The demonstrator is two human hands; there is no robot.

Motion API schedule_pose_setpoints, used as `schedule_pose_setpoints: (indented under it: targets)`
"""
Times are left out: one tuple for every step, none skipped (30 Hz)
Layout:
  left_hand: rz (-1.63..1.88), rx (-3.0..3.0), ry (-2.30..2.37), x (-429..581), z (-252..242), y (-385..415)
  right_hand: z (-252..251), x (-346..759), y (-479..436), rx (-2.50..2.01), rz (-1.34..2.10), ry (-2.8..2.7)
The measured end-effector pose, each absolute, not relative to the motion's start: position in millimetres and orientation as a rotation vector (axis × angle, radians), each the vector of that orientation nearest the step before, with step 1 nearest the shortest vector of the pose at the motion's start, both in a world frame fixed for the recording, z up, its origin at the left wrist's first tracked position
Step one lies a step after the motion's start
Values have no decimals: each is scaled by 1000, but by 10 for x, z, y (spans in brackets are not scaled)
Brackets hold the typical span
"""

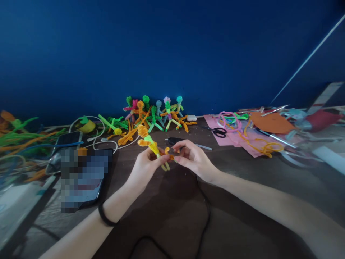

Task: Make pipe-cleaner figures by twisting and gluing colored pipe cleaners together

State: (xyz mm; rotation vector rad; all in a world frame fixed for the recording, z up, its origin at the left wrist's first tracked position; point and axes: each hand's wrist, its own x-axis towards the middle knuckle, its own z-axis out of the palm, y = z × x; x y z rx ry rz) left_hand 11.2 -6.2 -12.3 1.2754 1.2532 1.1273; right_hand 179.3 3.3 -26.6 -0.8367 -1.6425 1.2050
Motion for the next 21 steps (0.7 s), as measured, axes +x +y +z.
schedule_pose_setpoints:
  targets:
    - [1144, 1230, 1229, 112, -140, -55, -273, 1790, 31, -857, 1249, -1643]
    - [1153, 1189, 1203, 112, -154, -51, -279, 1787, 27, -875, 1300, -1645]
    - [1153, 1151, 1176, 113, -166, -49, -286, 1784, 23, -888, 1341, -1648]
    - [1145, 1119, 1151, 114, -175, -49, -293, 1782, 19, -894, 1362, -1653]
    - [1132, 1089, 1129, 115, -181, -50, -300, 1780, 15, -895, 1361, -1657]
    - [1116, 1059, 1113, 115, -184, -53, -306, 1781, 12, -893, 1341, -1665]
    - [1100, 1028, 1099, 113, -184, -55, -311, 1783, 10, -889, 1309, -1679]
    - [1082, 995, 1088, 111, -183, -56, -315, 1786, 9, -885, 1267, -1705]
    - [1065, 963, 1075, 108, -182, -56, -319, 1790, 8, -881, 1215, -1742]
    - [1046, 932, 1060, 104, -181, -54, -320, 1795, 7, -875, 1155, -1787]
    - [1027, 906, 1043, 100, -181, -50, -320, 1801, 7, -867, 1089, -1837]
    - [1009, 883, 1024, 96, -182, -45, -319, 1807, 7, -859, 1022, -1886]
    - [993, 864, 1006, 94, -183, -40, -317, 1813, 7, -851, 961, -1928]
    - [979, 848, 993, 93, -183, -35, -314, 1818, 8, -845, 912, -1961]
    - [969, 836, 986, 92, -183, -31, -311, 1823, 9, -840, 880, -1981]
    - [964, 826, 984, 93, -182, -29, -309, 1827, 10, -836, 866, -1992]
    - [965, 821, 985, 95, -180, -28, -308, 1830, 11, -832, 866, -1993]
    - [968, 821, 987, 96, -179, -27, -309, 1832, 14, -829, 876, -1989]
    - [974, 822, 989, 97, -178, -28, -312, 1833, 17, -824, 889, -1981]
    - [980, 822, 990, 97, -179, -28, -316, 1832, 21, -821, 903, -1972]
    - [984, 822, 989, 95, -181, -27, -323, 1831, 26, -820, 914, -1962]
